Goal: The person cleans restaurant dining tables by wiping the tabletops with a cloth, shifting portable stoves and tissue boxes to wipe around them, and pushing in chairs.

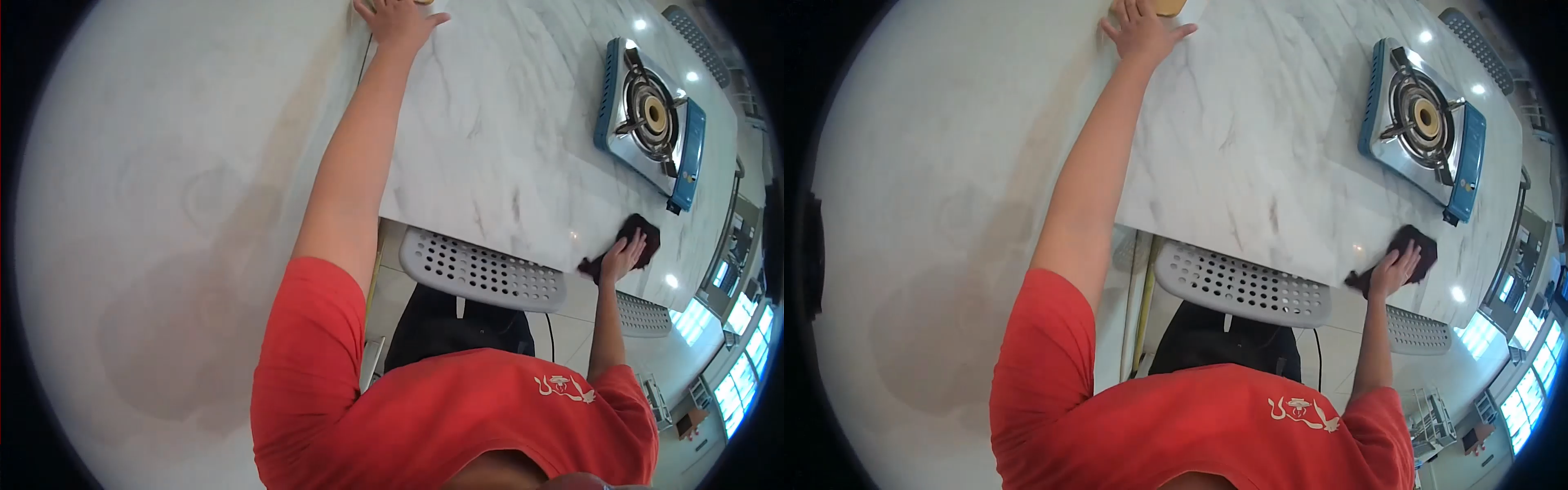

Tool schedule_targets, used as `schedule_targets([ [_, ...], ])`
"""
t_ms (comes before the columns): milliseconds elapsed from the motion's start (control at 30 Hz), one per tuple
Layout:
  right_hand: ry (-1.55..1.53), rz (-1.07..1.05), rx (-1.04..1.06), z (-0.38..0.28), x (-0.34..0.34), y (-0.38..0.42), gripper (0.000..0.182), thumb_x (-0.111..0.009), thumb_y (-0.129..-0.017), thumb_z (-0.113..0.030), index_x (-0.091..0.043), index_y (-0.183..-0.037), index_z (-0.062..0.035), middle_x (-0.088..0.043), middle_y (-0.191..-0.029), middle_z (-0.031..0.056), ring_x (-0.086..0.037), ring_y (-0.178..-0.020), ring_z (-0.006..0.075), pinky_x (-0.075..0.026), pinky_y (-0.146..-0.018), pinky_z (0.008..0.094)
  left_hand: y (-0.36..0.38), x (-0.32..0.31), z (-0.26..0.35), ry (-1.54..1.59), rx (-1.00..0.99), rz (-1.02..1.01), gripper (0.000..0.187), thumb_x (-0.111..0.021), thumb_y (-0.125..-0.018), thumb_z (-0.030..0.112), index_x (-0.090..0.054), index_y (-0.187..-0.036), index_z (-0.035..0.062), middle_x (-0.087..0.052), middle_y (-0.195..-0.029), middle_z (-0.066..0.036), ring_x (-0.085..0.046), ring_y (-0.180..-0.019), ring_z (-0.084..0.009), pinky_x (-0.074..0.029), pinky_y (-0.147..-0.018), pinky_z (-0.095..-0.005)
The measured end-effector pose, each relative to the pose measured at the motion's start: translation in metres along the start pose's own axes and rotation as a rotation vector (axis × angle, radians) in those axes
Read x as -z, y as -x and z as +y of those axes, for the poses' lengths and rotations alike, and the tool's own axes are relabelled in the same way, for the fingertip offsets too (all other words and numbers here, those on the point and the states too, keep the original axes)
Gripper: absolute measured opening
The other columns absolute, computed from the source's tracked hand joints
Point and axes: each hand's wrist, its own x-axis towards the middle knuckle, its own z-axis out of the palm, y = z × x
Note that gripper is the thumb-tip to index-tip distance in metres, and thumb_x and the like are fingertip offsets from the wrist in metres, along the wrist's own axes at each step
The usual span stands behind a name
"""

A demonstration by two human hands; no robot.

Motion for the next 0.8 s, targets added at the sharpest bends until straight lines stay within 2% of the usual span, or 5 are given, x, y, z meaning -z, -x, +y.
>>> schedule_targets([
  [100, 0.232, 0.010, -0.364, -0.045, -0.032, -0.003, 0.049, -0.041, -0.089, -0.031, -0.042, -0.131, -0.0063, -0.038, -0.138, 0.0161, -0.032, -0.128, 0.0378, -0.026, -0.104, 0.0515, 0.052, 0.001, -0.010, 0.356, -0.135, 0.588, 0.075, -0.070, -0.074, 0.045, -0.036, -0.127, 0.0056, -0.036, -0.133, -0.018, -0.028, -0.128, -0.0325, -0.020, -0.100, -0.0598],
  [167, 0.239, 0.062, -0.177, -0.117, -0.050, -0.002, 0.049, -0.043, -0.088, -0.031, -0.043, -0.129, -0.0057, -0.042, -0.133, 0.0168, -0.031, -0.127, 0.0363, -0.024, -0.104, 0.0509, 0.108, -0.015, -0.045, 0.591, -0.162, 0.741, 0.067, -0.069, -0.080, 0.032, -0.035, -0.127, -0.0001, -0.037, -0.130, -0.019, -0.032, -0.124, -0.0316, -0.023, -0.103, -0.0489],
  [433, -0.394, -0.272, 0.719, -0.472, -0.079, 0.043, 0.044, -0.045, -0.084, -0.019, -0.047, -0.126, -0.0065, -0.043, -0.134, 0.0155, -0.035, -0.128, 0.0315, -0.022, -0.108, 0.0458, 0.492, -0.041, -0.142, 0.512, 0.478, 0.234, 0.039, -0.058, -0.086, 0.014, -0.042, -0.117, -0.0050, -0.040, -0.125, -0.022, -0.036, -0.121, -0.0362, -0.026, -0.103, -0.0456],
  [633, -0.729, -0.625, 1.294, -0.388, -0.031, 0.104, 0.053, -0.057, -0.075, -0.012, -0.047, -0.127, -0.0124, -0.043, -0.137, 0.0077, -0.037, -0.129, 0.0227, -0.023, -0.109, 0.0447, 0.638, -0.021, -0.162, 0.365, 0.588, -0.190, 0.034, -0.059, -0.080, 0.012, -0.048, -0.110, -0.0003, -0.042, -0.122, -0.023, -0.040, -0.117, -0.0384, -0.033, -0.098, -0.0459],
  [800, -0.401, -0.406, 0.832, -0.233, -0.028, 0.033, 0.054, -0.054, -0.064, 0.003, -0.058, -0.116, -0.0124, -0.052, -0.125, 0.0102, -0.041, -0.123, 0.0334, -0.028, -0.106, 0.0466, 0.745, -0.055, -0.169, 0.390, 0.772, -0.384, 0.033, -0.061, -0.078, 0.017, -0.051, -0.106, 0.0022, -0.045, -0.118, -0.023, -0.043, -0.113, -0.0380, -0.035, -0.096, -0.0459],
])
